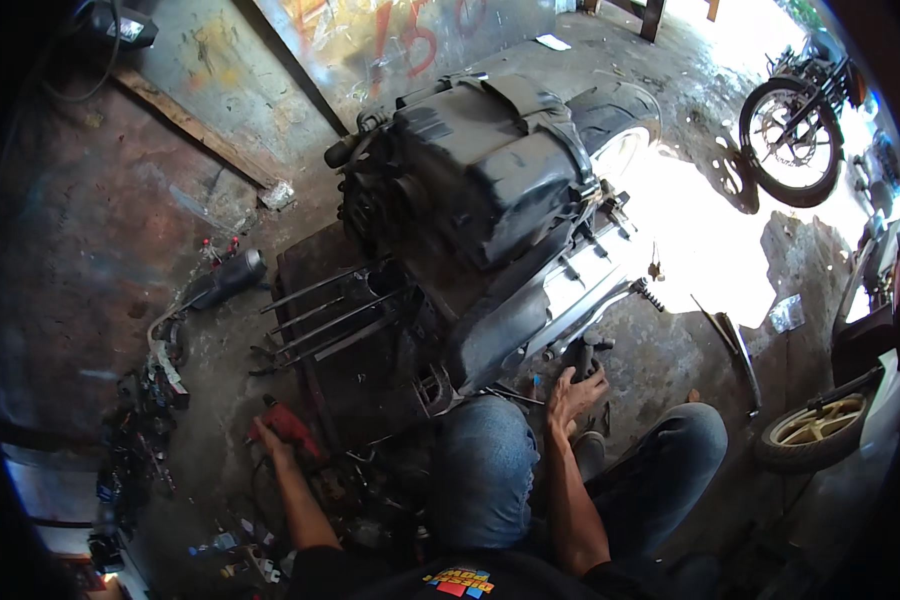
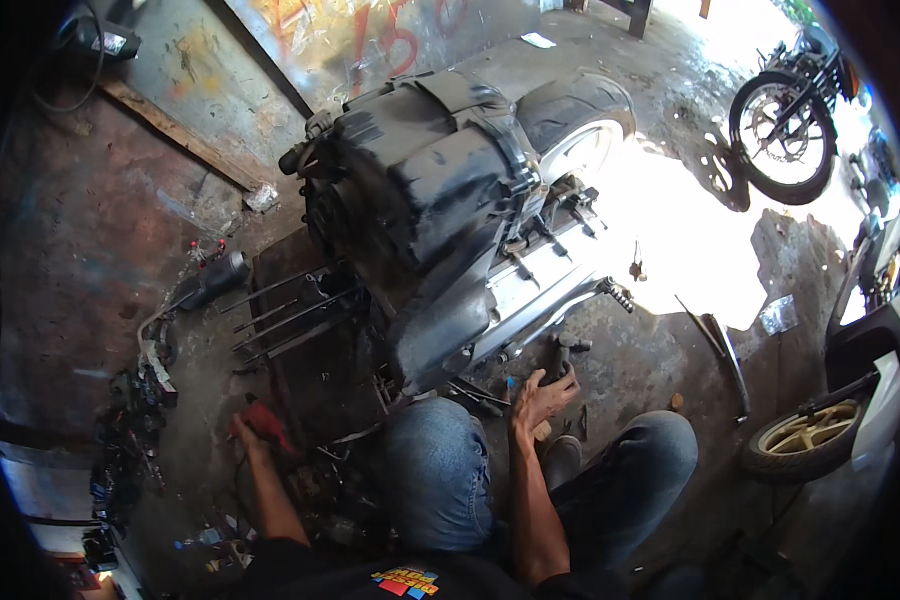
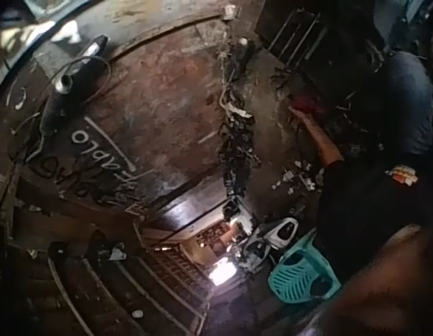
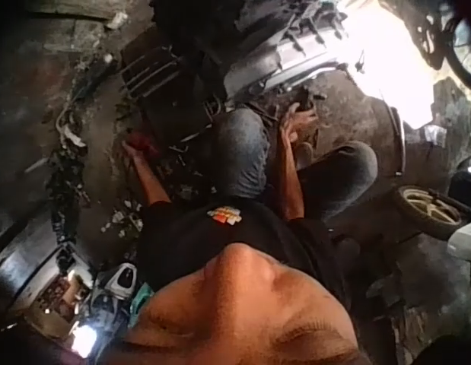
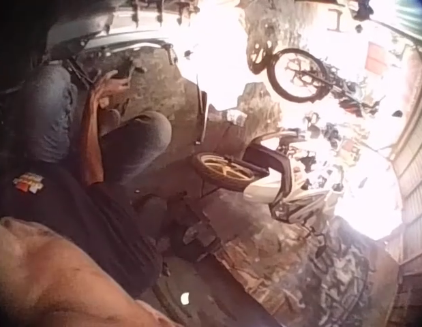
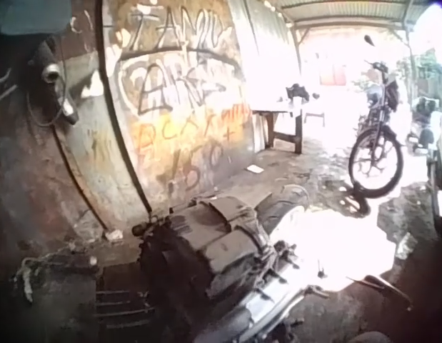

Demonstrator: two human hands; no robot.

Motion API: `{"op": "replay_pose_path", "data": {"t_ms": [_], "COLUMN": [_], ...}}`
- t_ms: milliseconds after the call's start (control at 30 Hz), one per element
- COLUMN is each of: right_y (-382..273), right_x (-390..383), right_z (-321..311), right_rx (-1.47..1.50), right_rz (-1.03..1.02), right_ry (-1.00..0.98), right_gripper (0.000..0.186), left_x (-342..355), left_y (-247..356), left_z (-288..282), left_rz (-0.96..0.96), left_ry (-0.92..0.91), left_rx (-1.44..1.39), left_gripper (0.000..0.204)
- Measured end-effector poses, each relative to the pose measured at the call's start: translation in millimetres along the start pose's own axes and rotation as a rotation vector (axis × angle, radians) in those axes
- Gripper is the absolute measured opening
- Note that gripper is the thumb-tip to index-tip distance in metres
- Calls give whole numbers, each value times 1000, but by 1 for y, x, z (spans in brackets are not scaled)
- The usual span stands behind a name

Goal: Repairing a motorcycle engine block using tools.

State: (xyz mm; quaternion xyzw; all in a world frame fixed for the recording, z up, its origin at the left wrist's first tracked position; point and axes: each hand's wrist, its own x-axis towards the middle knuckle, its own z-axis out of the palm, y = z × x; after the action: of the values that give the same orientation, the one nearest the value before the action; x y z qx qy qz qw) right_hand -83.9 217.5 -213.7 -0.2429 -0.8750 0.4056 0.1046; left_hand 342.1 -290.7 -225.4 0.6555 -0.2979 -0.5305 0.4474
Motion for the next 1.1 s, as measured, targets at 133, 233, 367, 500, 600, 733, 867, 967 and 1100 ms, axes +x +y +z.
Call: {"op": "replay_pose_path", "data": {"t_ms": [133,233,367,500,600,733,867,967,1100], "right_y": [-78,-121,-164,-223,-257,-278,-270,-254,-227], "right_x": [-15,-35,-38,-33,-35,-46,-23,11,41], "right_z": [-44,-117,-188,-196,-217,-227,-230,-236,-264], "right_rx": [702,1110,1237,907,791,995,787,880,584], "right_rz": [-37,55,-356,-796,-752,-425,32,-377,-161], "right_ry": [-50,-327,-1042,-1749,-2033,-2190,-2192,-1986,-2044], "right_gripper": [32,27,26,77,91,105,108,109,102], "left_x": [-120,-232,-372,-496,-538,-562,-581,-586,-612], "left_y": [94,146,216,237,225,208,204,187,154], "left_z": [-16,-18,6,43,85,120,146,182,222], "left_rz": [233,458,285,344,327,195,335,356,159], "left_ry": [-225,-168,-268,-233,-460,-1129,-1024,-1029,-1149], "left_rx": [25,124,61,44,-38,-338,58,121,-194], "left_gripper": [57,56,64,63,63,68,70,85,69]}}
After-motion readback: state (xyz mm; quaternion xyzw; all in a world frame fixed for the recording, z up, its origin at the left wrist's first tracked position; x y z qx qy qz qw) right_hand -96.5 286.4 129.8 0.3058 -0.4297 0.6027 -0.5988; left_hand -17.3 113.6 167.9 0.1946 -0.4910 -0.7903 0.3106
